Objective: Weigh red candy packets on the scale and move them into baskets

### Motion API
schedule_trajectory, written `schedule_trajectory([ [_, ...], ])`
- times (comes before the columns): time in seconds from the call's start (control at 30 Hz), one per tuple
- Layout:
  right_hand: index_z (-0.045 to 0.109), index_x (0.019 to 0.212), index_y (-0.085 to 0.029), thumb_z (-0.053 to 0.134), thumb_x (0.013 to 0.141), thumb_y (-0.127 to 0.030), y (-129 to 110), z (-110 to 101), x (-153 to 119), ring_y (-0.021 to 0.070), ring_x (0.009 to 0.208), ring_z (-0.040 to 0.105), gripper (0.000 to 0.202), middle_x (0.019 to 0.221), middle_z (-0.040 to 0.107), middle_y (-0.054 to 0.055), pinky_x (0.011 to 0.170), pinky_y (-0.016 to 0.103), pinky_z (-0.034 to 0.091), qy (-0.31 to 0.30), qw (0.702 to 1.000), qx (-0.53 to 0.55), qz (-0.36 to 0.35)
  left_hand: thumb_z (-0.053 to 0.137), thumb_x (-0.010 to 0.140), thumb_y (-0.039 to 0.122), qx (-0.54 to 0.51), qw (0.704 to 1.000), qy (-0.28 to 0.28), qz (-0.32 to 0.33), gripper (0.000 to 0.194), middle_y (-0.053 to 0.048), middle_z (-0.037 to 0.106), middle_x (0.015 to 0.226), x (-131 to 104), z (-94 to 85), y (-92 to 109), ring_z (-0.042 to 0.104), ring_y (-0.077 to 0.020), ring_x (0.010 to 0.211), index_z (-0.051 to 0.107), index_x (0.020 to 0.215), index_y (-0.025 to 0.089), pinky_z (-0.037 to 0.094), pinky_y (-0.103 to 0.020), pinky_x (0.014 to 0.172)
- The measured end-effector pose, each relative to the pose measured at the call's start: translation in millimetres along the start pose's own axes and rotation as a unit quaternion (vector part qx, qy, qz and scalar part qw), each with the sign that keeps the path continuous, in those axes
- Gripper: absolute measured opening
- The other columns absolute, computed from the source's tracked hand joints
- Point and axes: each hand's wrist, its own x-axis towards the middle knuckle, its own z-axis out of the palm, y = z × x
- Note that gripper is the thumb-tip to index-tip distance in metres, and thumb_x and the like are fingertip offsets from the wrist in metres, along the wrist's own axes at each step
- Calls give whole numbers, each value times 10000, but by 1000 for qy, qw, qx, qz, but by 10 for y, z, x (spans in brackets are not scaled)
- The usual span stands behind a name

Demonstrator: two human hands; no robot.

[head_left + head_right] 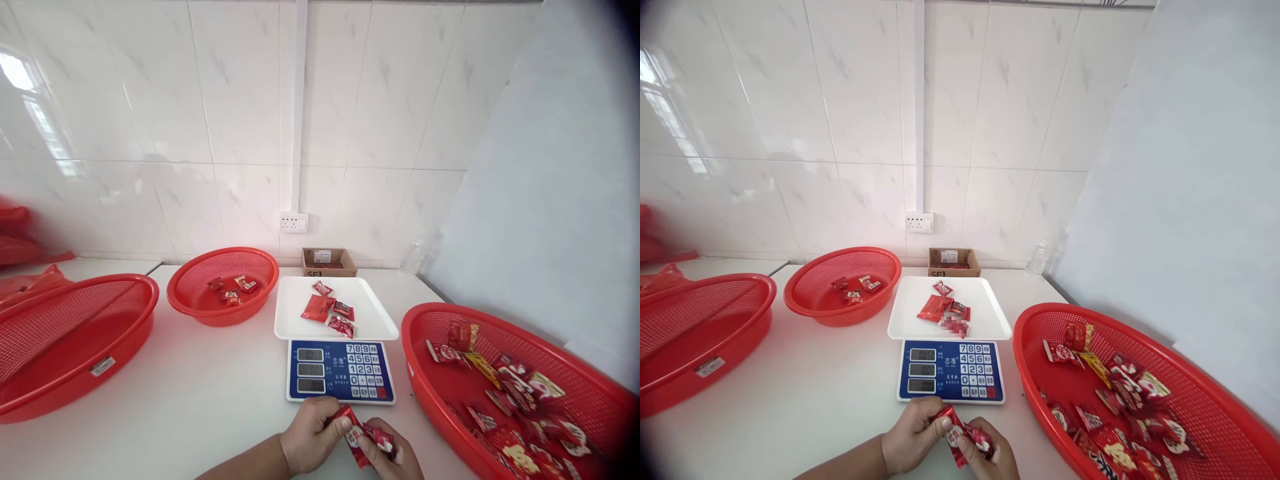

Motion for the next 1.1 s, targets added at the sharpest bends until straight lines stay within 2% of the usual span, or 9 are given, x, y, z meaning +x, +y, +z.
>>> schedule_trajectory([
  [0.17,519,559,-174,599,685,-515,21,-2,1,120,526,420,372,509,469,-26,520,226,348,3,1000,13,-10,355,910,443,1,1000,-14,13,419,-13,531,660,-4,-3,21,441,-108,599,553,711,133,346,-192,567],
  [0.3,555,602,-169,598,682,-527,55,10,2,127,531,447,369,535,510,-12,510,227,358,10,1000,17,-12,360,915,420,22,1000,-2,10,400,-22,570,671,-26,-19,51,482,-117,611,587,746,138,371,-197,577],
  [0.4,563,618,-166,573,700,-543,82,9,7,118,503,432,386,516,494,-15,486,225,351,33,999,27,-25,375,914,395,35,998,43,13,356,-38,602,705,-29,-71,90,522,-130,627,602,807,143,401,-210,594],
  [0.5,566,637,-161,561,703,-563,96,7,14,112,485,418,407,500,469,-21,461,223,340,55,997,50,-26,369,920,367,31,992,121,8,309,-50,631,785,43,-191,153,563,-149,690,592,906,153,433,-229,636],
  [0.6,572,657,-161,582,683,-567,87,17,9,117,506,440,407,522,472,-20,467,221,355,54,996,61,-19,369,924,310,62,981,185,4,244,-38,640,856,236,-390,245,583,-156,764,564,982,174,451,-243,685],
  [0.7,581,658,-162,601,672,-554,77,47,-4,115,510,445,393,531,467,-25,467,219,363,69,995,62,-27,384,913,231,166,963,210,37,190,-31,632,933,519,-623,326,580,-163,852,546,1004,191,454,-266,749],
  [0.83,591,644,-163,619,649,-556,100,92,-3,109,485,440,394,520,477,-27,453,223,373,115,990,72,-31,427,869,138,250,947,188,76,182,-29,628,939,901,-855,350,558,-178,905,574,956,200,447,-299,794],
  [0.9,601,651,-161,630,633,-563,114,100,5,110,478,446,404,518,487,-26,449,227,383,108,991,79,-27,451,836,98,267,945,167,94,194,-34,625,944,1061,-909,332,538,-191,940,601,910,196,431,-323,834],
  [1.1,618,670,-158,651,612,-559,61,67,-1,107,502,467,407,542,509,-26,471,224,408,87,990,110,-9,518,725,20,326,935,87,111,211,-59,624,847,1402,-876,214,534,-228,876,653,739,182,440,-355,801],
])
